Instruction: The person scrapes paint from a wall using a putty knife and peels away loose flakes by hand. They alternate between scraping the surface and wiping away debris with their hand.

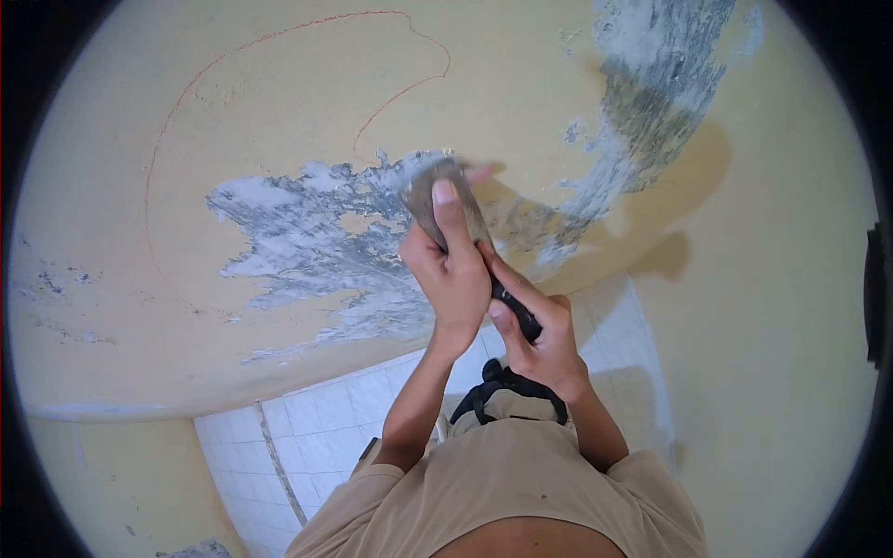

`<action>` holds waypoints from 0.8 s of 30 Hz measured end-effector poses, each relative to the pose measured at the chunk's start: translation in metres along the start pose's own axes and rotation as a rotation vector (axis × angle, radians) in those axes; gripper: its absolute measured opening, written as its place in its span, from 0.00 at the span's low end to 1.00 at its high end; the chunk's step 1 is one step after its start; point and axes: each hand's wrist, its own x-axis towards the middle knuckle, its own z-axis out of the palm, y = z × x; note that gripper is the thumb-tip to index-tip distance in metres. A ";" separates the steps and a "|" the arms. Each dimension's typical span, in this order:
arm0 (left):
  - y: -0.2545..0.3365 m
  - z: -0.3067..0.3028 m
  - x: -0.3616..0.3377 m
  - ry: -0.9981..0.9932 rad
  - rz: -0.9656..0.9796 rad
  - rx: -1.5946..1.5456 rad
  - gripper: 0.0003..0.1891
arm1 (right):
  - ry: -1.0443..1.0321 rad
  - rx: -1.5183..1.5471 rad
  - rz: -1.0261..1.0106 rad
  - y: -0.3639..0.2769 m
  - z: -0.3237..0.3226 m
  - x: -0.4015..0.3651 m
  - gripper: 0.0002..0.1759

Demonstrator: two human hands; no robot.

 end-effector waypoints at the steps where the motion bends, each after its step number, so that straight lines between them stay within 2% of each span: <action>1: 0.008 0.001 0.005 -0.013 -0.019 -0.006 0.22 | -0.003 0.009 0.009 0.000 0.001 0.001 0.25; 6: 0.002 -0.005 -0.008 0.011 -0.090 -0.007 0.23 | -0.087 0.041 0.096 0.001 -0.001 -0.011 0.25; 9: 0.006 -0.004 -0.005 0.068 -0.077 0.049 0.22 | -0.054 0.025 -0.060 0.009 -0.003 0.006 0.25; 11: 0.018 -0.002 0.011 0.047 0.130 0.104 0.22 | -0.066 0.069 0.003 0.000 -0.001 0.009 0.25; 12: 0.015 -0.005 0.004 0.053 0.127 0.107 0.22 | -0.071 0.105 0.060 -0.005 0.000 0.010 0.25; 14: 0.006 -0.009 -0.007 0.017 -0.008 0.130 0.22 | -0.019 0.032 -0.021 0.007 0.009 -0.008 0.25; 20: 0.009 -0.014 -0.005 -0.046 -0.081 0.060 0.22 | -0.025 0.138 0.125 0.005 0.016 -0.019 0.26; 21: 0.003 -0.014 -0.007 -0.040 -0.074 0.056 0.22 | -0.006 0.068 0.048 0.011 0.018 -0.021 0.26; 22: -0.007 -0.012 -0.006 0.000 0.013 0.054 0.23 | 0.016 -0.005 -0.049 0.019 0.017 -0.016 0.26; 23: -0.015 -0.009 -0.005 0.030 0.095 0.054 0.23 | 0.015 -0.013 -0.062 0.022 0.016 -0.010 0.25; 24: -0.002 -0.004 0.003 0.020 0.095 0.052 0.23 | 0.024 -0.016 -0.060 0.016 0.013 -0.001 0.25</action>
